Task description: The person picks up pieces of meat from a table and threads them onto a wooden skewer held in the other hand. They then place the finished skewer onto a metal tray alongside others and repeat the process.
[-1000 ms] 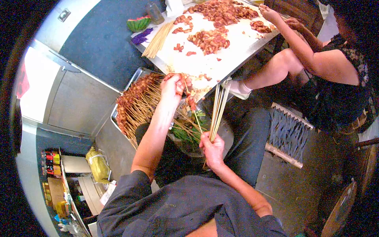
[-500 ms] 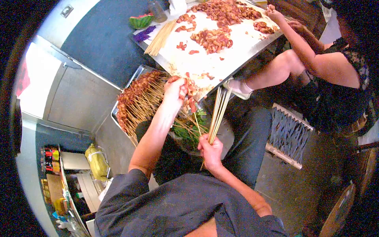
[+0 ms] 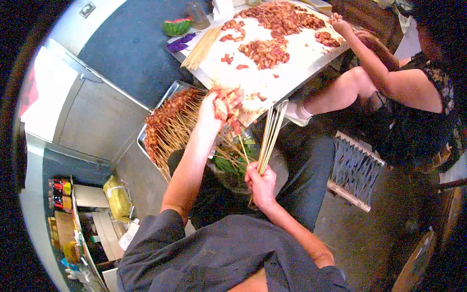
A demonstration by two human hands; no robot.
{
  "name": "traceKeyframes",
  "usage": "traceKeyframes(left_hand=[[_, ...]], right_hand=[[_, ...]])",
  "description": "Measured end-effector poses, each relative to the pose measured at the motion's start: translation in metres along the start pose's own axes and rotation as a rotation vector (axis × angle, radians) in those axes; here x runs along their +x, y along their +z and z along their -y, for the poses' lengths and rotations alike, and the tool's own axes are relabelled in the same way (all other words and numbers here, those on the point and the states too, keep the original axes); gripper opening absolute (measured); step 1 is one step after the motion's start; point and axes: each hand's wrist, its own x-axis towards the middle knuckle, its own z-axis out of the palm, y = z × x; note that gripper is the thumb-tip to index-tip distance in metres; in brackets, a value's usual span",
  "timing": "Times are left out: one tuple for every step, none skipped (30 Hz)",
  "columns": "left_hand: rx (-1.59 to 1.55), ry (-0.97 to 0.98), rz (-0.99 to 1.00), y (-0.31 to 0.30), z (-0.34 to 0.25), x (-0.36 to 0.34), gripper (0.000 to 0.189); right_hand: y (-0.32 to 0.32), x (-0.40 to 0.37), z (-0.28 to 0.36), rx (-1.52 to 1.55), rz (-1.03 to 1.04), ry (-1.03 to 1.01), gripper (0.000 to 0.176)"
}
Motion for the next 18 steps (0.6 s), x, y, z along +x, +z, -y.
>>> traceKeyframes(left_hand=[[0.023,0.096,-0.003,0.003,-0.001,0.001,0.013],[0.048,0.19,-0.008,0.005,-0.001,0.002,0.014],[0.075,0.208,0.015,0.006,-0.004,0.003,0.015],[0.075,0.207,0.015,0.005,-0.006,0.002,0.015],[0.105,0.233,-0.015,0.006,-0.009,0.002,0.015],[0.135,0.258,-0.045,0.006,-0.01,0.003,0.015],[0.185,0.311,-0.035,0.006,-0.011,0.003,0.014],[0.184,0.311,-0.036,0.004,-0.016,0.008,0.014],[0.333,0.355,-0.048,0.001,-0.023,0.015,0.013],[0.482,0.398,-0.06,0.003,-0.028,0.016,0.014],[0.576,0.444,-0.117,0.01,-0.032,0.015,0.014],[0.576,0.443,-0.116,0.009,-0.037,0.018,0.014],[0.766,0.426,-0.103,0.005,-0.047,0.025,0.014],[0.957,0.406,-0.09,-0.002,-0.055,0.034,0.013],[1.011,0.497,-0.093,-0.009,-0.057,0.042,0.007],[1.013,0.497,-0.089,-0.018,-0.061,0.05,0.007],[1.261,0.551,-0.111,-0.023,-0.065,0.056,0.008],[1.509,0.601,-0.133,-0.029,-0.067,0.062,0.01]], right_hand=[[-0.001,0.0,-0.003,-0.015,0.016,-0.003,0.005],[-0.002,0.0,-0.005,-0.014,0.018,-0.003,0.005],[-0.005,0.001,-0.006,0.002,0.015,0.007,0.006],[-0.007,0.0,-0.006,0.018,0.012,0.017,0.007],[-0.007,0.0,-0.006,0.018,0.011,0.016,0.007],[-0.008,0.0,-0.006,0.012,0.006,0.016,0.007],[-0.008,0.0,-0.006,0.006,0.001,0.017,0.007],[-0.009,-0.001,-0.006,0.006,0.0,0.018,0.007],[-0.009,-0.001,-0.006,0.008,-0.004,0.016,0.007],[-0.01,-0.002,-0.006,0.01,-0.008,0.013,0.008],[-0.011,-0.002,-0.006,0.01,-0.009,0.014,0.008],[-0.012,-0.001,-0.005,0.011,-0.016,0.01,0.007],[-0.013,0.0,-0.005,0.013,-0.023,0.004,0.007],[-0.012,0.0,-0.004,0.014,-0.025,0.002,0.007],[-0.012,0.001,-0.004,0.004,-0.042,0.002,0.006],[-0.011,0.001,-0.004,-0.005,-0.059,0.002,0.005],[-0.011,0.002,-0.003,-0.003,-0.061,-0.002,0.005],[-0.011,0.002,-0.003,-0.008,-0.063,0.0,0.006]])
